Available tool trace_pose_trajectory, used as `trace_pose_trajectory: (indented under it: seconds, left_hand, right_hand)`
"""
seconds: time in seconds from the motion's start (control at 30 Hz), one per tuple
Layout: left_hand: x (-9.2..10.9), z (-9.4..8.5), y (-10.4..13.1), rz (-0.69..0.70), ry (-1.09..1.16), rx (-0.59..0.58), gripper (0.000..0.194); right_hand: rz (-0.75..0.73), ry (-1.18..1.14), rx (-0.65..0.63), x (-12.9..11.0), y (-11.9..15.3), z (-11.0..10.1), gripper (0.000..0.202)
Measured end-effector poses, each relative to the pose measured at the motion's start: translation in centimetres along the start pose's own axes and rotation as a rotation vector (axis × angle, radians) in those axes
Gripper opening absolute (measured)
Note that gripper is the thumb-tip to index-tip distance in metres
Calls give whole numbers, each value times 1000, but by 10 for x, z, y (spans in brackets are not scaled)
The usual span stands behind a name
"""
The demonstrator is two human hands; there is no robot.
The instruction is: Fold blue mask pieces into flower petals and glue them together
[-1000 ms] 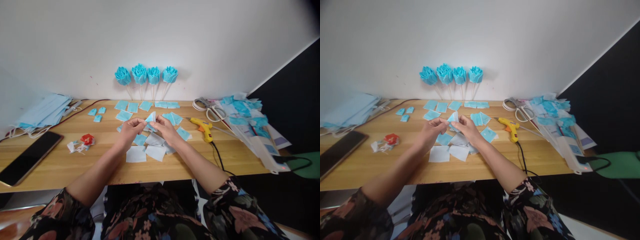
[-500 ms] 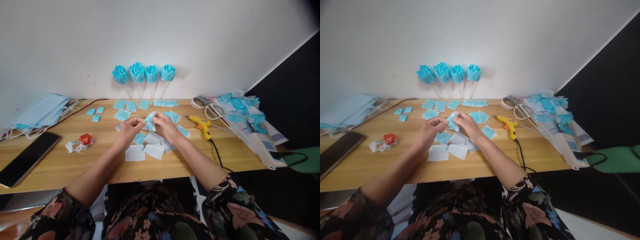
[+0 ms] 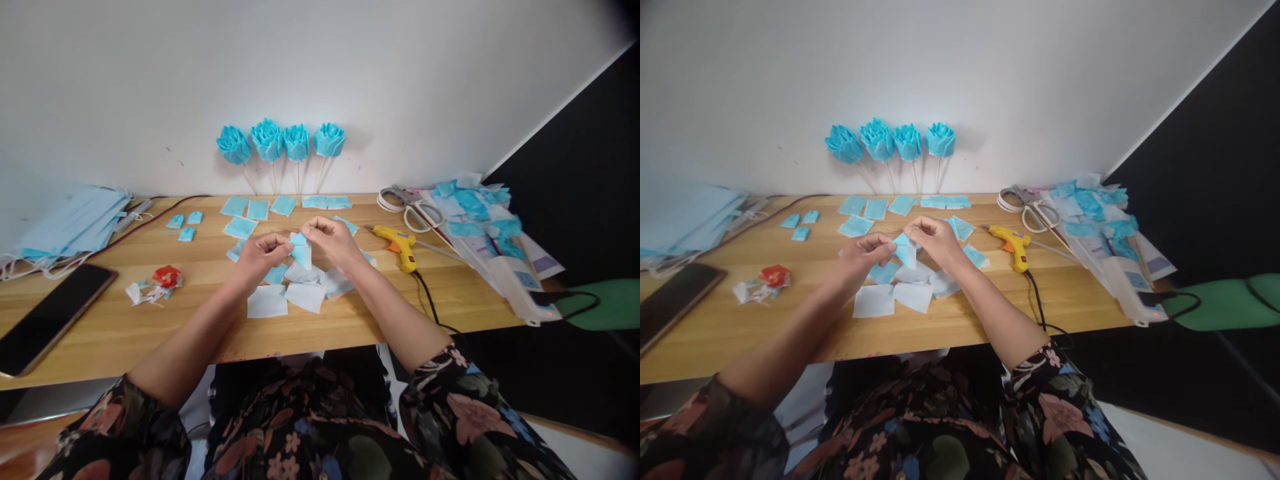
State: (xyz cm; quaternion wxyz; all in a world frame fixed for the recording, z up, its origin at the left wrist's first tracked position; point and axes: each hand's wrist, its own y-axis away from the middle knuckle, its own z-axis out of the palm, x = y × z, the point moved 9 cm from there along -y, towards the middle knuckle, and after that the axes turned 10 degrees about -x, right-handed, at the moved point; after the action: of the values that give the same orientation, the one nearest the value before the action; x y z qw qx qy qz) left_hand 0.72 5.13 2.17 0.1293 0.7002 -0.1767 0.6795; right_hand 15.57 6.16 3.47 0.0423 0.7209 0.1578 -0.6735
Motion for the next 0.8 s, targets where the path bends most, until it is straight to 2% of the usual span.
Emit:
trace_pose_trajectory:
  seconds: [0.1, 0.23, 0.37, 0.47, 0.6, 0.67, 0.8]
  left_hand:
    - [-1, -2, -1, -10, 1, -2, 34]
    - [-4, -7, -1, -13, 54, 49, 21]
    - [-2, -2, -1, 0, 50, 18, 25]
    - [-4, 1, -2, -4, 76, -6, 21]
    - [-10, -9, -5, 8, 193, 58, 21]
    - [-12, -12, -6, 9, 300, 78, 24]
    - [-15, -12, -8, 0, 464, 68, 29]
  right_hand:
    - [-2, 4, 17, 1, 0, -3, 23]
    - [2, 8, 15, 1, 0, -3, 24]
    - [-10, 21, 13, -1, 1, 2, 23]
    - [-10, 21, -2, -2, 2, 4, 25]
    - [-64, -28, 20, -3, 3, -3, 35]
    - [-143, 67, 43, -9, 3, -9, 36]
    - [-372, 483, 74, -30, 9, -6, 39]
